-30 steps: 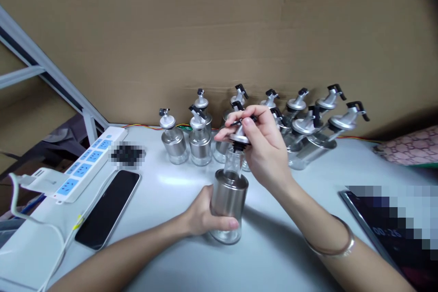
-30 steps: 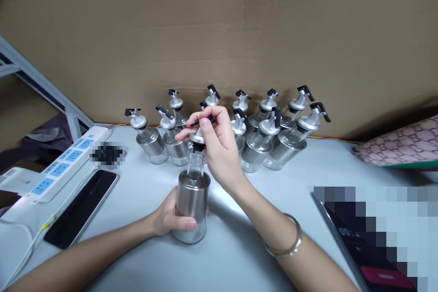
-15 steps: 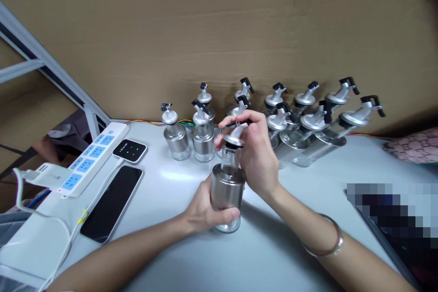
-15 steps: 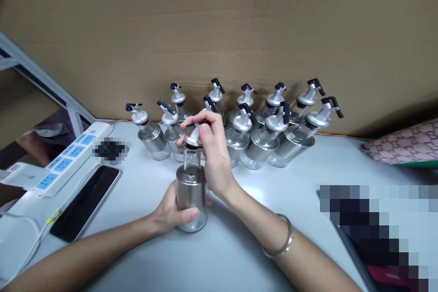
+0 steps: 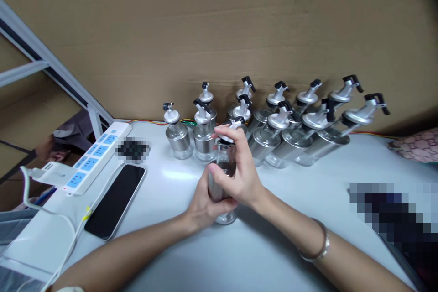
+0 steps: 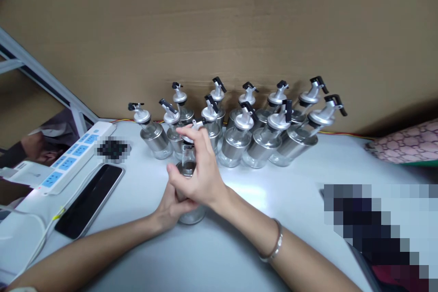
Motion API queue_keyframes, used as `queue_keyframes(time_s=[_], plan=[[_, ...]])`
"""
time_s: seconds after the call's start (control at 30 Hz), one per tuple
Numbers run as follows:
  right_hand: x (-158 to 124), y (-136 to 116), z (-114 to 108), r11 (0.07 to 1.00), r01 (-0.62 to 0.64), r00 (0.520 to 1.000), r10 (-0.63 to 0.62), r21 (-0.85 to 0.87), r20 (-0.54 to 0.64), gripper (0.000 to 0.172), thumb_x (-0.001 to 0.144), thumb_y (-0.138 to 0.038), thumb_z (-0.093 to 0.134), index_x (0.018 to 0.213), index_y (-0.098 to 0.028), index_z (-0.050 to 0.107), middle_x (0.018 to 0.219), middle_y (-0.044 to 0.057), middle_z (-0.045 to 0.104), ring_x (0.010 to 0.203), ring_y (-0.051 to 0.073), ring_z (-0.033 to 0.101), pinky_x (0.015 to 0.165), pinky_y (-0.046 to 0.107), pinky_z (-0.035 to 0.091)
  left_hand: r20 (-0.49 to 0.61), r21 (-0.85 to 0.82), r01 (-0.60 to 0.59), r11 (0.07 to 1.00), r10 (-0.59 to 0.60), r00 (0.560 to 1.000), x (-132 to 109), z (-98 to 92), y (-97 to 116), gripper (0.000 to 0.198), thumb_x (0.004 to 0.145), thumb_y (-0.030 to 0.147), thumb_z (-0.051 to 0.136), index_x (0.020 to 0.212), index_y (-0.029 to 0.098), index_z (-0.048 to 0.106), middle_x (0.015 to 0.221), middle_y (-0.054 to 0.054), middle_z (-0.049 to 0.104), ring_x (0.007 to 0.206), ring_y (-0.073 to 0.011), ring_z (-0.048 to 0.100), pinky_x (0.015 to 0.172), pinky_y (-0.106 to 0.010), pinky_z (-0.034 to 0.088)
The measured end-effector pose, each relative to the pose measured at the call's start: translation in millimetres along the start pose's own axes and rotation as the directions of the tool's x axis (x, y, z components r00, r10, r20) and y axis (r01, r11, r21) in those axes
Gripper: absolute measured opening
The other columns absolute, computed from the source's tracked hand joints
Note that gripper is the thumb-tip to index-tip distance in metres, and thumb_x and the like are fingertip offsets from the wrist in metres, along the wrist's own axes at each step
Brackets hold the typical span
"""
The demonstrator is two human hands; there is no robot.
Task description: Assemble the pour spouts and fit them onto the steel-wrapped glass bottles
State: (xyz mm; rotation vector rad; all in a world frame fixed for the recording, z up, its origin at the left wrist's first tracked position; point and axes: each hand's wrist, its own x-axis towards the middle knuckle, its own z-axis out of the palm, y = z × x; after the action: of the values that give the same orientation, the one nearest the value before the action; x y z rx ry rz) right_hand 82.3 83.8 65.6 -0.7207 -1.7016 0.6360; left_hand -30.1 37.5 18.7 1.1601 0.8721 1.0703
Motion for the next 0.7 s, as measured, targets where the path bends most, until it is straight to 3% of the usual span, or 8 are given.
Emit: queue_keyframes(time_s=[0.1,0.27,0.43,0.57,0.7], plan=[[-6,1,6,0.998,0.002,0.999,-0.004,-0.056,-0.038,0.057,0.068,-0.016,0.061,0.121,-0.027,0.043,0.112,0.007,0.047,0.107,0.026,0.051,0.092,0.048,0.046,0.001,-0.045,-0.043,0.998,0.043,0.999,0,1.3,1,0.054,0.063,0.023,0.073,0.112,0.020,0.052,0.113,-0.005,0.063,0.108,-0.0260,0.058,0.095,-0.035,0.046],[-11,-1,13,0.994,-0.108,0.990,0.106,-0.013,-0.096,0.061,0.069,-0.009,0.061,0.123,-0.029,0.040,0.120,0.007,0.048,0.095,0.022,0.058,0.075,0.038,0.054,-0.018,-0.040,-0.067,0.997,0.066,0.998,2,1.9,0,0.057,0.060,0.022,0.074,0.112,0.017,0.051,0.113,-0.007,0.063,0.107,-0.0285,0.059,0.092,-0.037,0.047],[-8,-9,12,0.980,-0.183,0.976,0.171,-0.083,-0.137,0.042,0.071,-0.009,0.060,0.108,-0.026,0.048,0.100,0.003,0.056,0.071,0.015,0.058,0.059,0.031,0.052,-0.020,-0.055,-0.084,0.995,0.083,0.996,2,2.3,-1,0.070,0.060,0.021,0.074,0.124,0.015,0.046,0.117,-0.010,0.062,0.108,-0.0292,0.059,0.091,-0.037,0.048],[-9,-10,11,0.983,-0.174,0.974,0.162,-0.063,-0.156,0.028,0.077,-0.011,0.058,0.100,-0.026,0.051,0.094,0.002,0.059,0.083,0.019,0.062,0.064,0.033,0.053,0.006,-0.061,-0.090,0.994,0.091,0.996,0,2.4,-1,0.065,0.061,0.022,0.076,0.121,0.016,0.050,0.111,-0.009,0.064,0.100,-0.0264,0.061,0.086,-0.034,0.049],[-12,-8,11,0.984,-0.175,0.971,0.176,0.020,-0.161,0.017,0.083,-0.017,0.059,0.096,-0.026,0.053,0.094,0.002,0.061,0.087,0.020,0.065,0.073,0.038,0.055,0.020,-0.061,-0.104,0.993,0.105,0.994,-1,3.2,1,0.066,0.062,0.024,0.076,0.122,0.017,0.048,0.114,-0.010,0.062,0.106,-0.0284,0.060,0.090,-0.037,0.048]])
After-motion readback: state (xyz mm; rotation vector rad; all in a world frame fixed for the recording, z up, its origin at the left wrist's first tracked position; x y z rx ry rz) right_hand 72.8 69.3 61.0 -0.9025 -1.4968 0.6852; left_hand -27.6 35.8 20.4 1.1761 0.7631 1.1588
